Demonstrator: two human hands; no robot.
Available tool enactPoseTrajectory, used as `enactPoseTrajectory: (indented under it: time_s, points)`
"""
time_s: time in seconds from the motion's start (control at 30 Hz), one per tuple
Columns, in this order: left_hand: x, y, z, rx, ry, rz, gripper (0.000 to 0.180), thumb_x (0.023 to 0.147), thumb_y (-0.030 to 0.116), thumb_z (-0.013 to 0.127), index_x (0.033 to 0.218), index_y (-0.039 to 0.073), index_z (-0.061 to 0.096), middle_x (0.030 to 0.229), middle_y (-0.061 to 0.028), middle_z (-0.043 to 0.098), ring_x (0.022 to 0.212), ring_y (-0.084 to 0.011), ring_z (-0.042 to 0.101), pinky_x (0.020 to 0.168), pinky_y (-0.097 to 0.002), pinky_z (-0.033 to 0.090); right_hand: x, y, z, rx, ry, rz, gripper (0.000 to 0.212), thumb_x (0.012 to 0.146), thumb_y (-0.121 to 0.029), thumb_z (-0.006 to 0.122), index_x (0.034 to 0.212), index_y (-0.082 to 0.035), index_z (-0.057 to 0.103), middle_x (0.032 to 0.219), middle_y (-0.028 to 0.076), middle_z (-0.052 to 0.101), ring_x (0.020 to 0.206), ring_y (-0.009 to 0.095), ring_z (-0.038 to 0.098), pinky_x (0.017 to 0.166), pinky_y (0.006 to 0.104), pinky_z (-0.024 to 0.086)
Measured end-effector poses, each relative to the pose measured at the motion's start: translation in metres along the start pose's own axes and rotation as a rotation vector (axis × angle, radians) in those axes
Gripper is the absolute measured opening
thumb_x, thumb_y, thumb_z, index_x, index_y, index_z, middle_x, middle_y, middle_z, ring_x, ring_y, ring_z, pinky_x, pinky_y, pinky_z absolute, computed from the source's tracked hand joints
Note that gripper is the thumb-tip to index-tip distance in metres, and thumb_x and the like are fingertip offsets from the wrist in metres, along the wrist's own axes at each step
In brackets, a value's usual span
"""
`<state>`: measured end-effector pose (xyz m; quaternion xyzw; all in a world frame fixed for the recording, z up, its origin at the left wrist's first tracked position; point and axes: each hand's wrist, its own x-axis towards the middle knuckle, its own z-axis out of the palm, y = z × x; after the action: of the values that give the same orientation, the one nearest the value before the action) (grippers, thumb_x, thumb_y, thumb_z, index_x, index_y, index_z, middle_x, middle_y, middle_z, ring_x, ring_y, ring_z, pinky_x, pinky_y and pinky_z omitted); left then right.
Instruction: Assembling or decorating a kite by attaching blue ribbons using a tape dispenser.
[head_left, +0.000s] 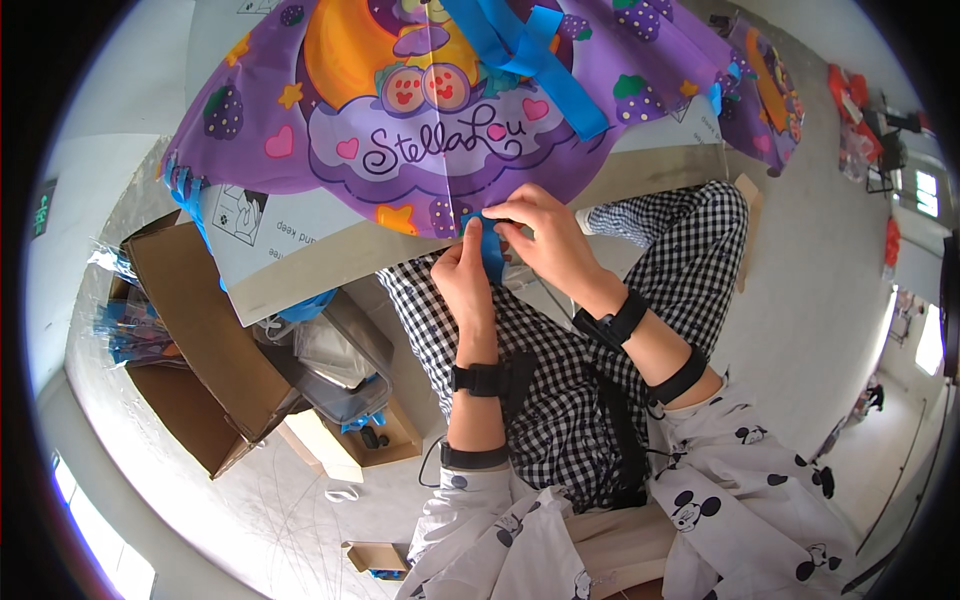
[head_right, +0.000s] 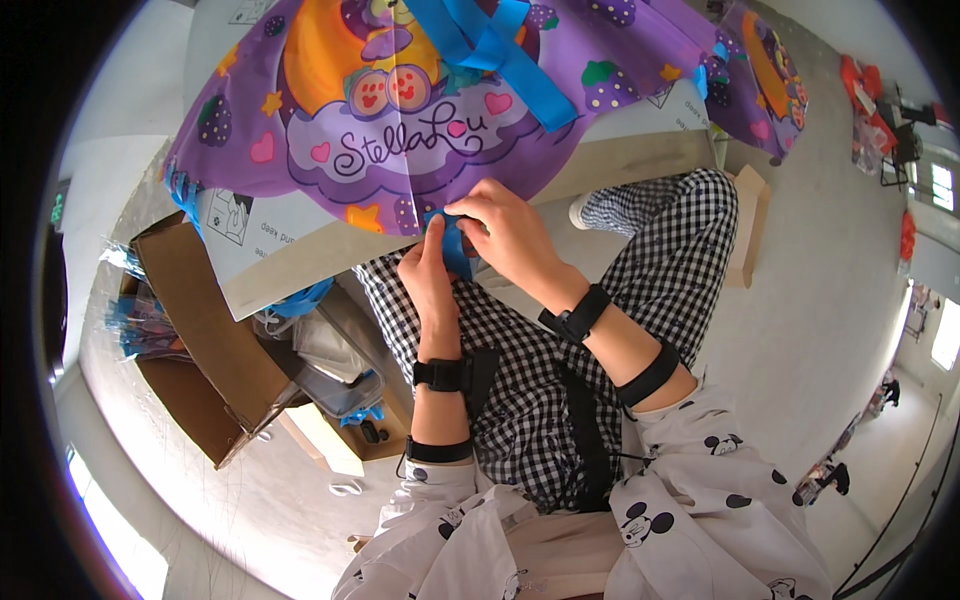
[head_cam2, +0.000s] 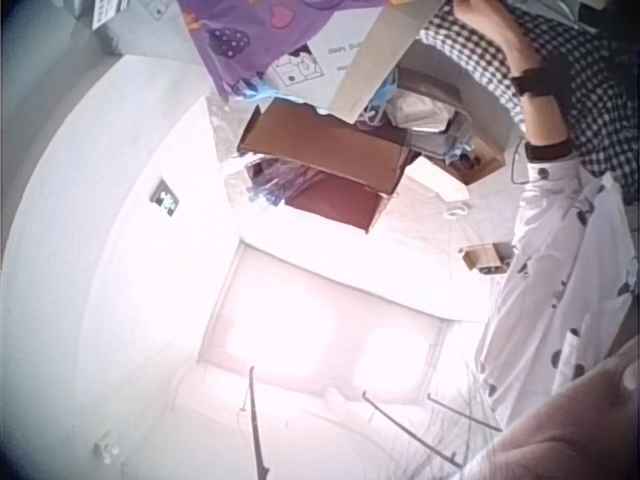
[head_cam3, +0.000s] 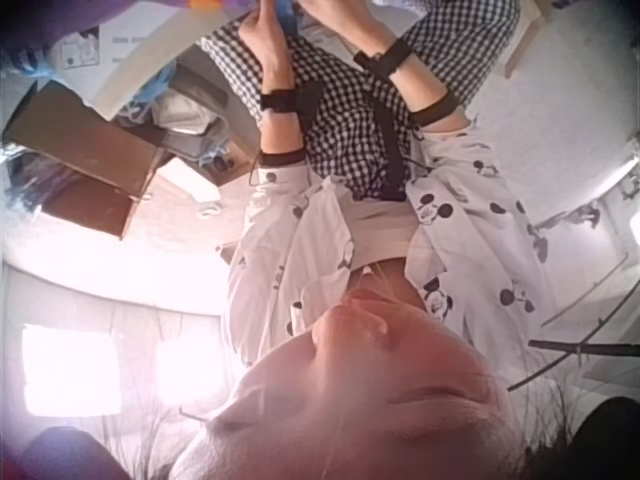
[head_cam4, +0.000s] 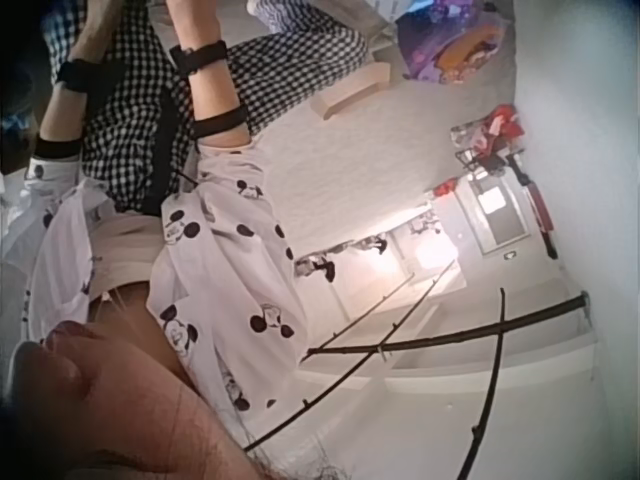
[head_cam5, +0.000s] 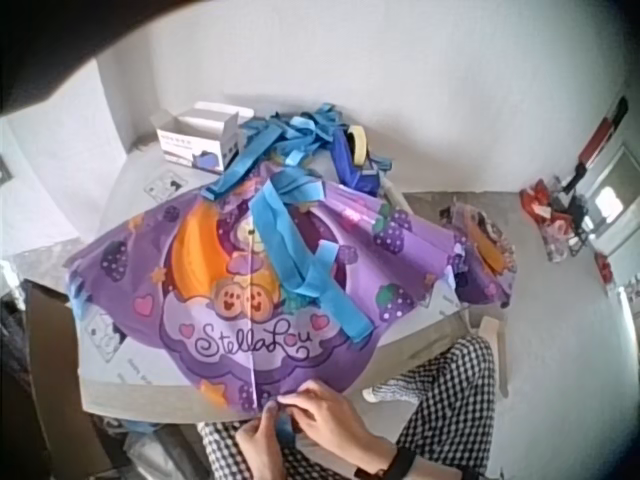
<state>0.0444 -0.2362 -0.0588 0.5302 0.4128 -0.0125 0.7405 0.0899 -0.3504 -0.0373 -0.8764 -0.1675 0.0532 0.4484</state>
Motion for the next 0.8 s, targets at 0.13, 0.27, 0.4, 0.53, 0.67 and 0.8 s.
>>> enactPoseTrajectory:
  time_s: [0.13, 0.27, 0.4, 0.53, 0.67, 0.8]
  points:
    - [0.0, 0.0, -0.003, 0.033, -0.012, -0.003, 0.039, 0.089, 0.036, 0.068, 0.071, 0.001, 0.067, 0.062, 0.0016, 0.058, 0.049, -0.0046, 0.047, 0.044, -0.0204, 0.033, -0.001, 0.001, -0.001, 0.016, -0.011, 0.011, 0.018, 0.081, -0.003, 0.066, 0.099, -0.006, 0.069, 0.09, 0.006, 0.06, 0.077, 0.025, 0.063, 0.066, 0.0352, 0.051]
    - [0.003, 0.001, -0.005, 0.039, -0.051, -0.038, 0.043, 0.092, 0.033, 0.065, 0.076, -0.007, 0.07, 0.067, -0.0114, 0.068, 0.055, -0.0131, 0.062, 0.052, -0.0227, 0.046, 0.001, 0.002, -0.004, 0.114, 0.018, -0.009, 0.023, 0.081, 0.002, 0.064, 0.102, -0.005, 0.066, 0.087, 0.007, 0.058, 0.071, 0.022, 0.06, 0.064, 0.0327, 0.049]
    - [0.005, -0.003, -0.004, -0.023, -0.057, -0.057, 0.043, 0.091, 0.033, 0.065, 0.076, -0.008, 0.069, 0.068, -0.0124, 0.068, 0.054, -0.0144, 0.063, 0.052, -0.0234, 0.048, -0.001, 0.005, -0.018, 0.158, 0.035, 0.023, 0.031, 0.082, 0.007, 0.062, 0.11, -0.005, 0.065, 0.087, 0.006, 0.059, 0.074, 0.015, 0.058, 0.065, 0.0282, 0.05]
    - [0.005, -0.002, -0.005, 0.011, -0.048, -0.051, 0.043, 0.091, 0.033, 0.066, 0.077, -0.008, 0.069, 0.068, -0.0128, 0.068, 0.054, -0.0145, 0.063, 0.052, -0.024, 0.049, -0.001, 0.009, -0.028, 0.133, 0.027, 0.019, 0.029, 0.082, 0.007, 0.062, 0.108, -0.006, 0.066, 0.087, 0.006, 0.058, 0.074, 0.016, 0.058, 0.064, 0.0276, 0.049]
    - [0.001, 0.005, -0.003, 0.083, -0.041, -0.02, 0.044, 0.091, 0.032, 0.065, 0.076, -0.008, 0.069, 0.068, -0.0125, 0.068, 0.054, -0.0144, 0.063, 0.052, -0.0239, 0.048, -0.004, 0.004, -0.026, -0.01, 0.036, -0.14, 0.021, 0.082, 0.0, 0.065, 0.102, -0.007, 0.067, 0.084, 0.005, 0.057, 0.067, 0.021, 0.058, 0.06, 0.0306, 0.048]
    - [-0.002, 0.009, -0.004, 0.132, -0.036, 0.002, 0.044, 0.092, 0.032, 0.065, 0.075, -0.008, 0.069, 0.067, -0.012, 0.068, 0.055, -0.0138, 0.063, 0.051, -0.0234, 0.048, -0.006, 0.001, -0.01, -0.095, 0.002, -0.154, 0.018, 0.082, -0.004, 0.067, 0.099, -0.007, 0.069, 0.083, 0.005, 0.057, 0.068, 0.02, 0.06, 0.058, 0.0335, 0.048]
